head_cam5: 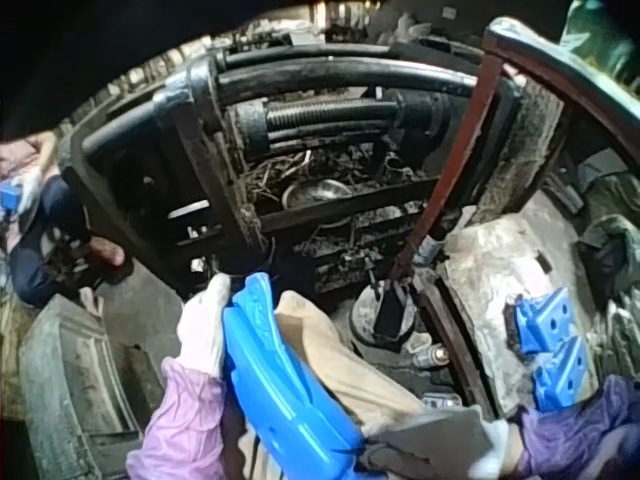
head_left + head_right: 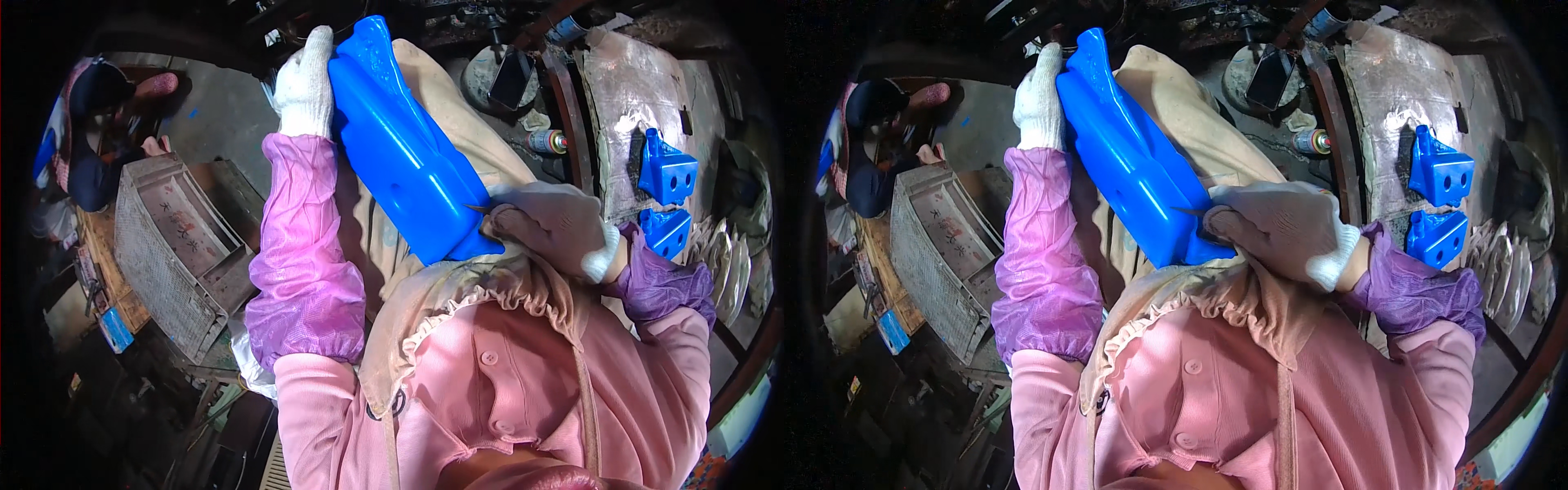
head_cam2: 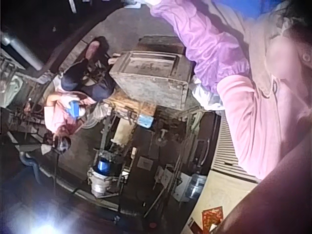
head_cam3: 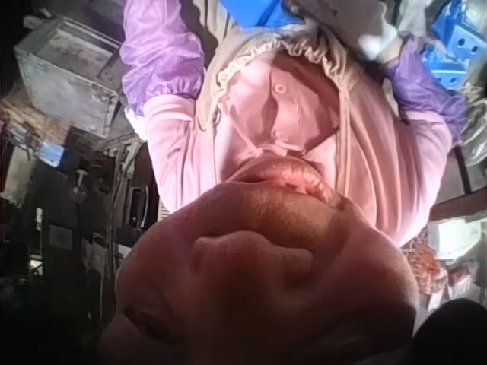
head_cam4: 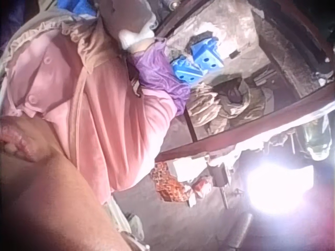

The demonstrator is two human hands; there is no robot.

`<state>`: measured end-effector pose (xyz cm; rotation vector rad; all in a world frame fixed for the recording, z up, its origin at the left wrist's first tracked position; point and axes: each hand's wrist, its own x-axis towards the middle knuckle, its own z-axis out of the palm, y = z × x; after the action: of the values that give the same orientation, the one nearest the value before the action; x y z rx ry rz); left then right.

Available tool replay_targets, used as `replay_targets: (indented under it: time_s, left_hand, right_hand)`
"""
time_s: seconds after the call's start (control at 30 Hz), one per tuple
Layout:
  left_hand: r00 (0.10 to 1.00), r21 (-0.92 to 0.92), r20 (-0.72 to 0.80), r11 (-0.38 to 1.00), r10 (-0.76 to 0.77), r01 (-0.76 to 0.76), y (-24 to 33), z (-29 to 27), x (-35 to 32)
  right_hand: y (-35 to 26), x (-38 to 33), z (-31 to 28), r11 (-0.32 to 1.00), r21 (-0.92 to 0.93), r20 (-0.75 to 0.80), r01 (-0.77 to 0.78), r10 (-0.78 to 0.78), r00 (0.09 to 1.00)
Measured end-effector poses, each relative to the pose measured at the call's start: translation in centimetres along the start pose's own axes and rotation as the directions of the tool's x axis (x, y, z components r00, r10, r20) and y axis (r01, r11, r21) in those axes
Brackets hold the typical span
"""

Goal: The person trims excess plastic from molded containers using a blade, sharpens the blade on a stone, retrieves newly molded containers from a molding machine, and trims additional containers by hand.

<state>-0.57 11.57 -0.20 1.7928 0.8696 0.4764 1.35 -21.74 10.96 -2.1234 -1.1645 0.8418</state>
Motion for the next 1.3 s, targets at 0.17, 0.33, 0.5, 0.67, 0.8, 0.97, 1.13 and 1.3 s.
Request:
replay_targets:
  time_s: [0.17,0.33,0.5,0.67,0.8,0.97,1.13,1.3]
  left_hand:
    - [1.0,-0.01,0.003,1.0,-0.005,0.005,0.6,0.1,-0.2]
    - [0.998,-0.121,-0.002,0.99,-0.068,0.067,0.6,0.2,-0.2]
    - [0.999,-0.066,-0.021,0.997,-0.037,0.036,0.9,0.3,-0.8]
    - [0.992,-0.197,0.068,0.973,-0.105,0.117,0.1,0.0,0.0]
    - [0.972,-0.086,0.139,0.976,-0.188,0.201,-1.1,-0.2,1.4]
    - [0.864,-0.172,0.211,0.852,-0.458,0.494,-1.8,-0.1,1.9]
    - [0.84,-0.153,0.22,0.833,-0.495,0.531,-1.8,0.1,1.9]
    - [0.862,0.022,0.16,0.874,-0.482,0.485,-2.1,0.6,1.8]
  right_hand:
    - [0.8,0.6,0.6,0.99,-0.128,-0.133,0.064,-0.081,0.988]
    - [3.3,1.8,1.4,0.944,0.042,-0.241,0.329,-0.31,0.92]
    - [5.2,4.7,1.9,0.832,0.208,-0.3,0.514,-0.446,0.843]
    - [4.6,5.8,-0.5,0.836,0.03,0.028,0.549,-0.549,0.835]
    - [2.5,6.2,-1.9,0.939,-0.279,0.296,0.2,-0.114,0.948]
    - [2.0,9.1,-2.6,0.922,-0.29,0.347,0.256,-0.148,0.926]
    - [2.2,10.5,-2.6,0.856,-0.356,0.348,0.374,-0.251,0.904]
    - [3.1,13.0,-2.4,0.837,-0.337,0.231,0.432,-0.371,0.899]
